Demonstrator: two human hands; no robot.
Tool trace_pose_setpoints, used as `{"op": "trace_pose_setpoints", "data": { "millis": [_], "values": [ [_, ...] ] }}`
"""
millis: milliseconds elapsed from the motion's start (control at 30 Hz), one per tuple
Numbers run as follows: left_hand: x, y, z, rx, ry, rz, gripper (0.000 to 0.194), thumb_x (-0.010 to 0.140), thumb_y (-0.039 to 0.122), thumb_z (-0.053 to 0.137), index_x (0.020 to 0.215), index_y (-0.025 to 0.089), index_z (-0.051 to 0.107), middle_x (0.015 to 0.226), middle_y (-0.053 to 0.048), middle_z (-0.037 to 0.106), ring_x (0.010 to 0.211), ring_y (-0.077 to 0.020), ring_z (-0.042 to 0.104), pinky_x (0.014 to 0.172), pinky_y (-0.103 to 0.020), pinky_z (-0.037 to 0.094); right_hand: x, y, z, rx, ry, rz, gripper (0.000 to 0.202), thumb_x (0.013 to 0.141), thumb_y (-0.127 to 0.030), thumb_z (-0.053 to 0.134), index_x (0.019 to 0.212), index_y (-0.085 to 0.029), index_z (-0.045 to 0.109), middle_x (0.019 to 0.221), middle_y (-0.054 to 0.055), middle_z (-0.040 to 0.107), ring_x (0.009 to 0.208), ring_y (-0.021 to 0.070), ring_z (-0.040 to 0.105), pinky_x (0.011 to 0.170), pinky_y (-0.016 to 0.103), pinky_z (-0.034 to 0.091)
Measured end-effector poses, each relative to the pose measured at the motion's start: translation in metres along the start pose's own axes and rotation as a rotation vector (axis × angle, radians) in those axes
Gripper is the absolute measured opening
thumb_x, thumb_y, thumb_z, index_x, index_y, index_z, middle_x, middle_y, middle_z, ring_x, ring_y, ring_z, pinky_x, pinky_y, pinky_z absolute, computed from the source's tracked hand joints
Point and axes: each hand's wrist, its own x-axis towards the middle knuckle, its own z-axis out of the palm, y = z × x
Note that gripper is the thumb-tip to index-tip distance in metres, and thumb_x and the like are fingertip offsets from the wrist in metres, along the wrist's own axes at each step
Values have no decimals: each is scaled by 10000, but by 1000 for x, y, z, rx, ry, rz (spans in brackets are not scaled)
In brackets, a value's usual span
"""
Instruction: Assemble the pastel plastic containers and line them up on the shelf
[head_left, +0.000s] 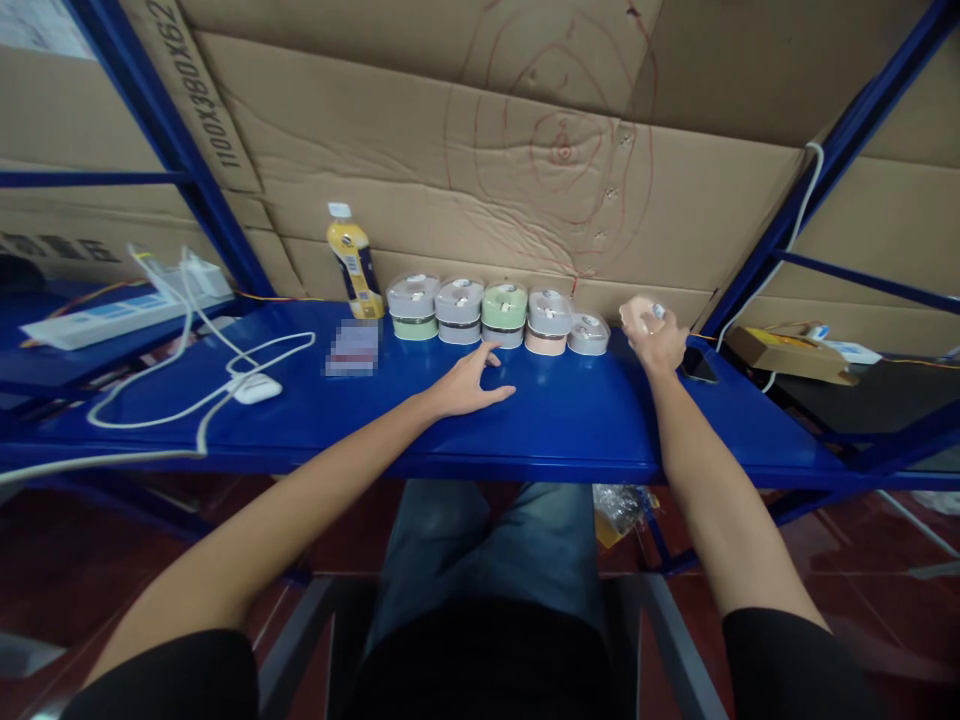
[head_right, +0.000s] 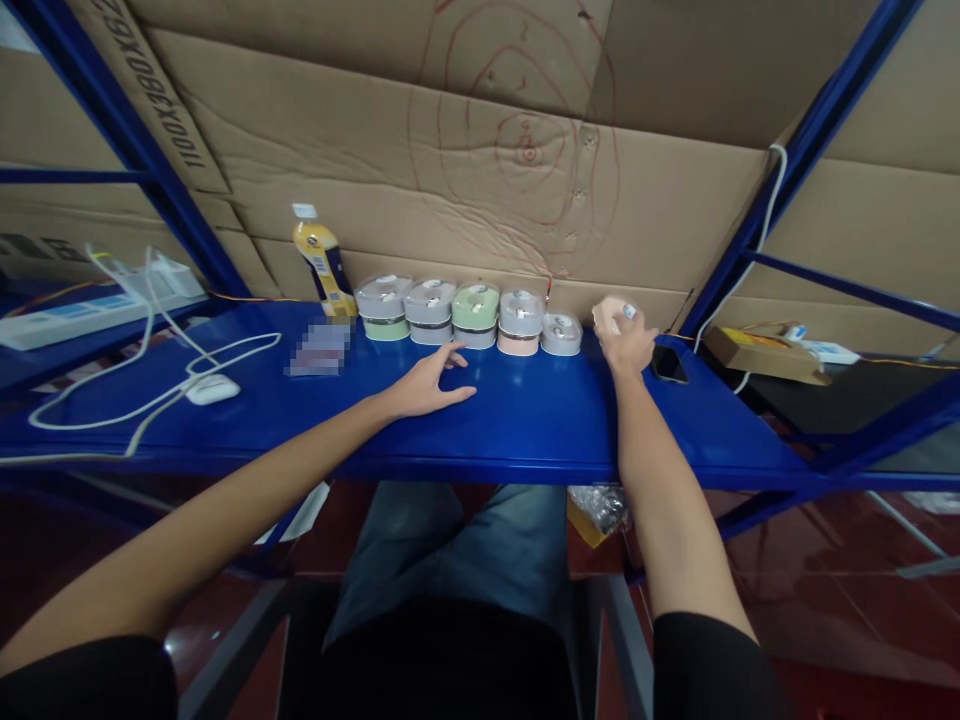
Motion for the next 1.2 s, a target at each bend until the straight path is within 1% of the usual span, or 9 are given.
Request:
{"op": "trace_pose_setpoints", "data": {
  "millis": [100,300,567,667,733,800,933,1067,1200],
  "values": [
    [-1,0,-1,16,-20,-2,889,875,622,747,1578,199,403,1392,-174,670,1348,-385,644,1179,-579,495,-5,5,13,-138,-48,36,841,818,-594,860,1509,-205,580,1507,265,562,1349,446,657,1136,561,513],
    [-1,2,-1,44,-33,-5,875,874,632,737,1564,195,421,1409,-179,665,1366,-391,639,1183,-582,498,-1,4,26,-139,-117,17,1067,784,-654,856,1569,-75,424,1531,353,510,1408,492,600,1164,559,483],
    [-1,4,-2,61,-42,7,866,868,639,733,1551,191,444,1424,-184,657,1375,-398,635,1190,-575,492,-4,-8,9,-98,-287,-54,938,810,-493,858,1540,-54,466,1557,350,487,1432,453,584,1159,483,497],
    [-1,3,-2,63,-43,16,871,863,637,727,1545,170,451,1427,-200,651,1371,-405,633,1192,-581,487,-8,-13,0,-137,-270,-65,900,832,-465,838,1531,-30,474,1561,361,483,1438,465,569,1159,494,489],
    [0,3,-1,58,-39,21,859,858,628,733,1534,172,463,1421,-202,655,1366,-408,634,1188,-590,486,-11,-17,-2,-176,-222,-154,848,856,-422,804,1541,-44,478,1584,341,478,1462,466,542,1174,520,478],
    [0,3,-2,54,-36,20,841,854,622,742,1523,186,478,1414,-195,663,1362,-411,634,1187,-600,485,-15,-22,-1,-216,-215,-383,775,873,-327,756,1565,-97,494,1662,285,442,1516,442,496,1222,533,443],
    [-1,5,-3,70,-48,9,827,861,632,735,1514,184,500,1411,-195,669,1373,-418,625,1197,-603,480,-33,-38,10,-314,-393,-803,808,837,-192,720,1616,-165,506,1775,185,379,1624,402,381,1327,554,342],
    [0,4,-2,70,-41,10,808,850,629,748,1494,191,532,1395,-186,678,1361,-422,633,1190,-608,493,-53,-55,11,-404,-521,-817,787,845,-247,733,1596,-120,532,1712,229,468,1603,449,403,1290,625,383],
    [1,3,-1,84,-47,16,798,855,638,738,1484,188,540,1407,-188,671,1357,-421,635,1194,-609,492,-64,-65,-10,-412,-450,-762,501,942,-378,668,1372,-126,720,1465,251,679,1403,475,605,1190,615,472]
  ]
}}
